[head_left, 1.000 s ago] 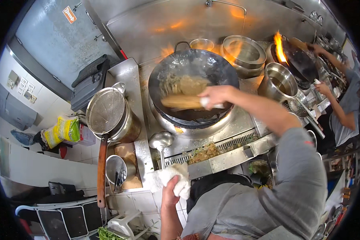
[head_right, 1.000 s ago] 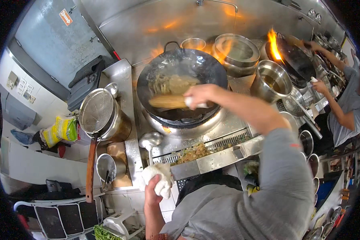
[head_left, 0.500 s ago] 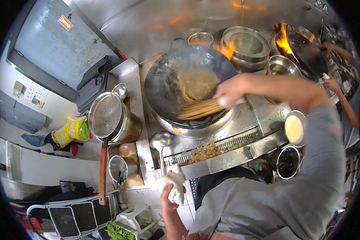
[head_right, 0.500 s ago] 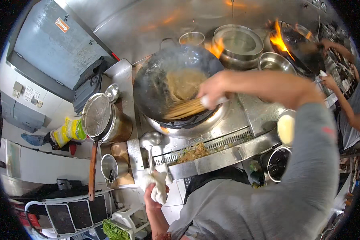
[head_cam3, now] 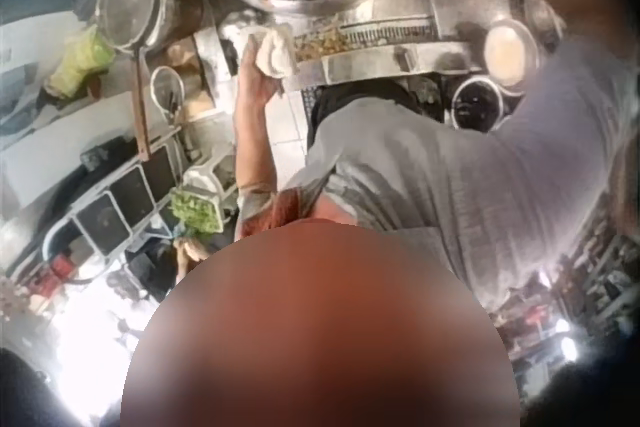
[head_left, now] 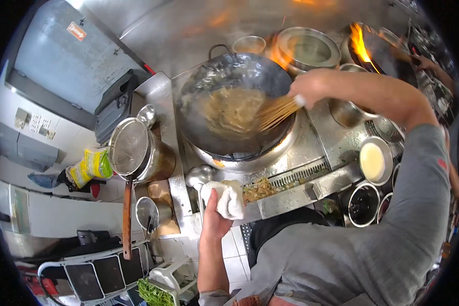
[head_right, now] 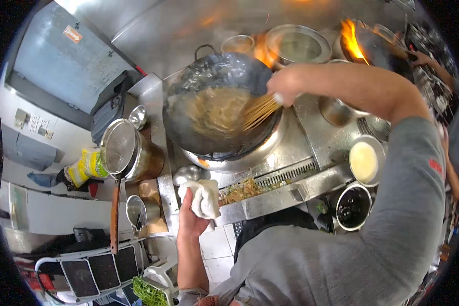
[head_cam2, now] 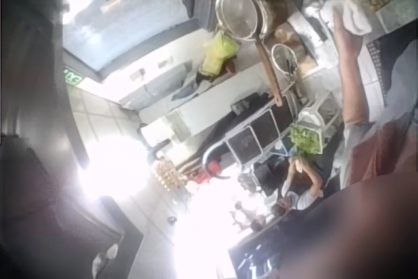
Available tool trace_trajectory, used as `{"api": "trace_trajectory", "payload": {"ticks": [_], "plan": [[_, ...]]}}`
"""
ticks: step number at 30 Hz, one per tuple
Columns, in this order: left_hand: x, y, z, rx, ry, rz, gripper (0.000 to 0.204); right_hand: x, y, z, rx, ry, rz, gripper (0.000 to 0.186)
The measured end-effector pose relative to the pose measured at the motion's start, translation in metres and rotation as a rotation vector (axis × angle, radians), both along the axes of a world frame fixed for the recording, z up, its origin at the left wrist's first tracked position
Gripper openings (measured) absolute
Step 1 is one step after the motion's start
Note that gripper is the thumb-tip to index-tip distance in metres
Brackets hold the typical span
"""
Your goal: The person cooks food in a wok over a high flame, adding sauces and ingredients, stirring with a ladle, and transferring cooked food into a bowl. They then clean the wok with a brush and water before adding oil and tofu to begin a new dish.
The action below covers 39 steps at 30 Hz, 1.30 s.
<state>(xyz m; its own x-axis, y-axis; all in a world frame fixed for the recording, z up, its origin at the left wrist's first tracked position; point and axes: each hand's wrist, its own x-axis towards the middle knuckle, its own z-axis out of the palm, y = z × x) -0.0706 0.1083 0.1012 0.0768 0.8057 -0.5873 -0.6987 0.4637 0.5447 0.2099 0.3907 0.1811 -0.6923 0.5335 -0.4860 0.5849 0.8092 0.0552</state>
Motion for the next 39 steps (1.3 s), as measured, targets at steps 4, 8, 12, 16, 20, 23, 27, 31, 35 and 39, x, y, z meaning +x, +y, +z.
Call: {"api": "trace_trajectory", "payload": {"ticks": [4, 8, 12, 16, 20, 23, 27, 31, 35, 39], "plan": [[0.023, 0.056, 0.007, -0.008, 0.053, -0.156, 0.051, 0.026, 0.099, -0.045, 0.405, 0.159, -0.205, 0.030], [0.035, 0.087, -0.018, 0.032, 0.115, -0.142, 0.042, -0.100, 0.050, -0.126, 0.202, 0.653, -0.398, 0.035], [0.031, 0.097, -0.033, -0.011, 0.117, -0.083, 0.035, -0.108, 0.037, -0.110, -0.103, 0.831, -0.524, 0.055], [0.029, 0.113, -0.042, -0.047, 0.134, -0.086, 0.029, -0.120, 0.012, -0.106, -0.142, 0.676, -0.421, 0.054], [0.024, 0.109, -0.044, -0.026, 0.063, -0.145, 0.028, -0.044, -0.014, -0.060, -0.239, 0.341, -0.117, 0.058], [0.019, 0.095, -0.042, -0.095, 0.092, -0.066, 0.027, 0.003, -0.007, 0.001, -0.047, -0.026, 0.099, 0.058], [0.037, 0.111, -0.033, -0.112, 0.030, 0.002, 0.025, 0.027, 0.050, 0.004, 0.408, -0.065, -0.102, 0.018], [0.036, 0.144, -0.073, -0.075, -0.036, -0.080, 0.019, -0.059, 0.048, -0.083, 0.430, 0.472, -0.337, 0.014], [0.038, 0.142, -0.092, 0.125, 0.072, 0.035, 0.014, -0.139, -0.004, -0.136, -0.098, 0.699, -0.602, 0.044], [0.011, 0.140, -0.099, 0.260, 0.164, 0.039, 0.010, -0.111, -0.050, -0.102, -0.112, 0.523, -0.450, 0.056]]}}
